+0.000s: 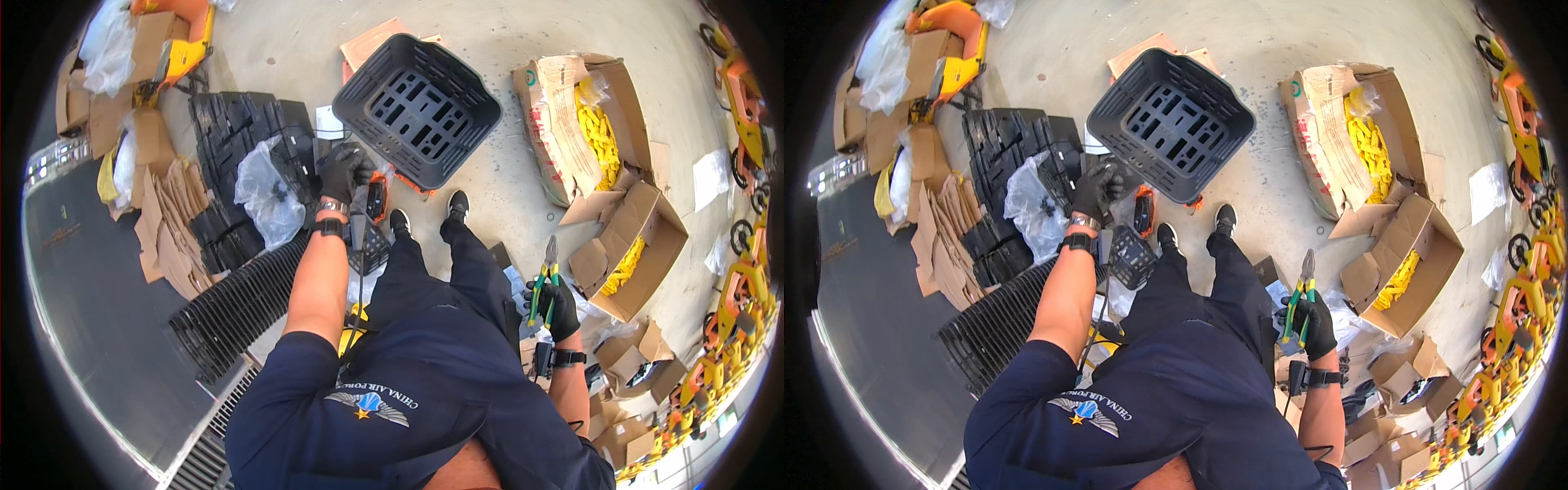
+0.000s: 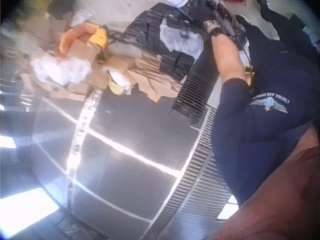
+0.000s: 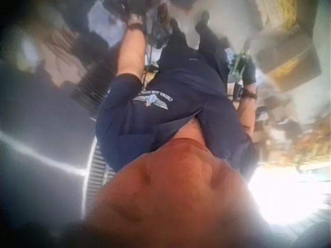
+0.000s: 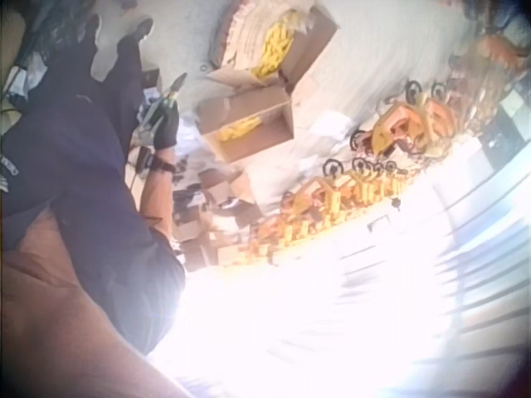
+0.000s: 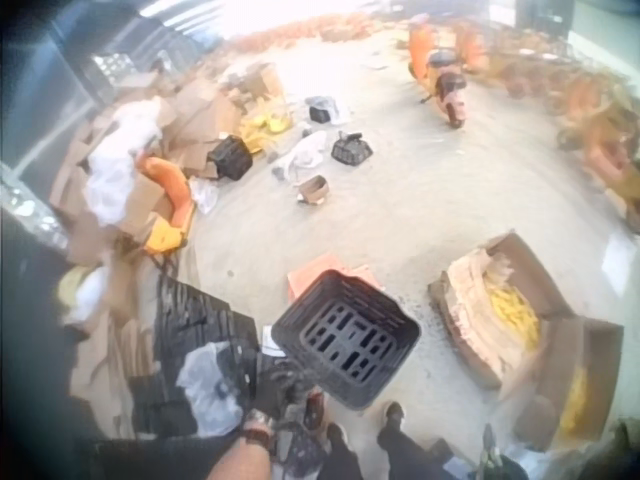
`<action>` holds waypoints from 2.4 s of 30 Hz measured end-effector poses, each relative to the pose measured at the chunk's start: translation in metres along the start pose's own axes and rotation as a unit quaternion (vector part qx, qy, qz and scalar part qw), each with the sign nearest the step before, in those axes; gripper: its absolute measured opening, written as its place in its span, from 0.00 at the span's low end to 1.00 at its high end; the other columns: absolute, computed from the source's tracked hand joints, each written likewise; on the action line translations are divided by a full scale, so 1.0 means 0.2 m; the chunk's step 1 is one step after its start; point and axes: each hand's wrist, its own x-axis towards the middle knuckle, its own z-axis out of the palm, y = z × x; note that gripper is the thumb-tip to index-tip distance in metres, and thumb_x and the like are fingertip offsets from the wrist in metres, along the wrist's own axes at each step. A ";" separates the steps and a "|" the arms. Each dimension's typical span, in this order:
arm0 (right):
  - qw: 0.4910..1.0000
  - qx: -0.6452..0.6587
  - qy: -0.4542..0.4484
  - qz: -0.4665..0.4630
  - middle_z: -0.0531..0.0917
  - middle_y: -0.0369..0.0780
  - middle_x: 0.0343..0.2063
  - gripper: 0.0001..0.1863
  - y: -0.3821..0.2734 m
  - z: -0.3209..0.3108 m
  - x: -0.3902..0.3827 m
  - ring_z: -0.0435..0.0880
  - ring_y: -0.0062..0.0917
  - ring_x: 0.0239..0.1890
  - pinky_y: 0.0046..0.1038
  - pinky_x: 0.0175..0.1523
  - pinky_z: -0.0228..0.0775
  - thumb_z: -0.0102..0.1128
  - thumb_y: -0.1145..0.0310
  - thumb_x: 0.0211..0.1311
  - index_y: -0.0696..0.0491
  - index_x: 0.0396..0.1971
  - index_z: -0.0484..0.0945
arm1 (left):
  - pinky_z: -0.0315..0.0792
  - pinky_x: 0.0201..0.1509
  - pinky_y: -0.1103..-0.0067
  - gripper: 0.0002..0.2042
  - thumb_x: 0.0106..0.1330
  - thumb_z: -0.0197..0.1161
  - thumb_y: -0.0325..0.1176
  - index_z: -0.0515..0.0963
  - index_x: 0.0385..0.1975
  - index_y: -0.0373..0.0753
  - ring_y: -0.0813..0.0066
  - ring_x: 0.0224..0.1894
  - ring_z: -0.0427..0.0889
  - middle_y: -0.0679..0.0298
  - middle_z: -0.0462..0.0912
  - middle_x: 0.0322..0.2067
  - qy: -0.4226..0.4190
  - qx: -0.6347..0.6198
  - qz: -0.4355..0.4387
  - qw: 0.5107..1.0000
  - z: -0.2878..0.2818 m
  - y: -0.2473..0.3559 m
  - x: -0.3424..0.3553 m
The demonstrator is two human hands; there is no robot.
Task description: The person uses pliers to clip or pull material on a black plastic basket and removes white pieces from it by hand while standing in a warehouse.
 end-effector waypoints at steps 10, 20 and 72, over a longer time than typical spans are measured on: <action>0.970 -0.172 -0.075 0.154 0.81 0.46 0.37 0.24 -0.19 0.26 0.25 0.82 0.31 0.31 0.31 0.36 0.78 0.49 0.68 0.62 0.52 0.59 0.61 | 0.74 0.26 0.72 0.11 0.62 0.57 0.39 0.81 0.30 0.39 0.67 0.19 0.81 0.59 0.82 0.21 0.054 0.596 -0.069 0.798 -0.90 -0.95 -0.87; 0.871 -0.433 -0.075 0.217 0.81 0.39 0.31 0.21 0.04 0.74 0.52 0.80 0.24 0.26 0.26 0.30 0.75 0.57 0.68 0.60 0.50 0.53 0.66 | 0.76 0.40 0.75 0.23 0.53 0.63 0.33 0.73 0.49 0.28 0.63 0.33 0.82 0.52 0.83 0.31 0.297 0.327 -0.112 0.890 -1.14 -1.87 -1.24; 0.789 -0.530 -0.262 0.165 0.79 0.34 0.39 0.24 0.48 1.34 0.31 0.76 0.16 0.36 0.18 0.40 0.70 0.56 0.73 0.61 0.56 0.58 0.67 | 0.74 0.37 0.68 0.15 0.52 0.63 0.40 0.80 0.34 0.35 0.53 0.34 0.82 0.50 0.82 0.28 0.325 0.212 0.142 0.911 -0.55 -1.11 -1.11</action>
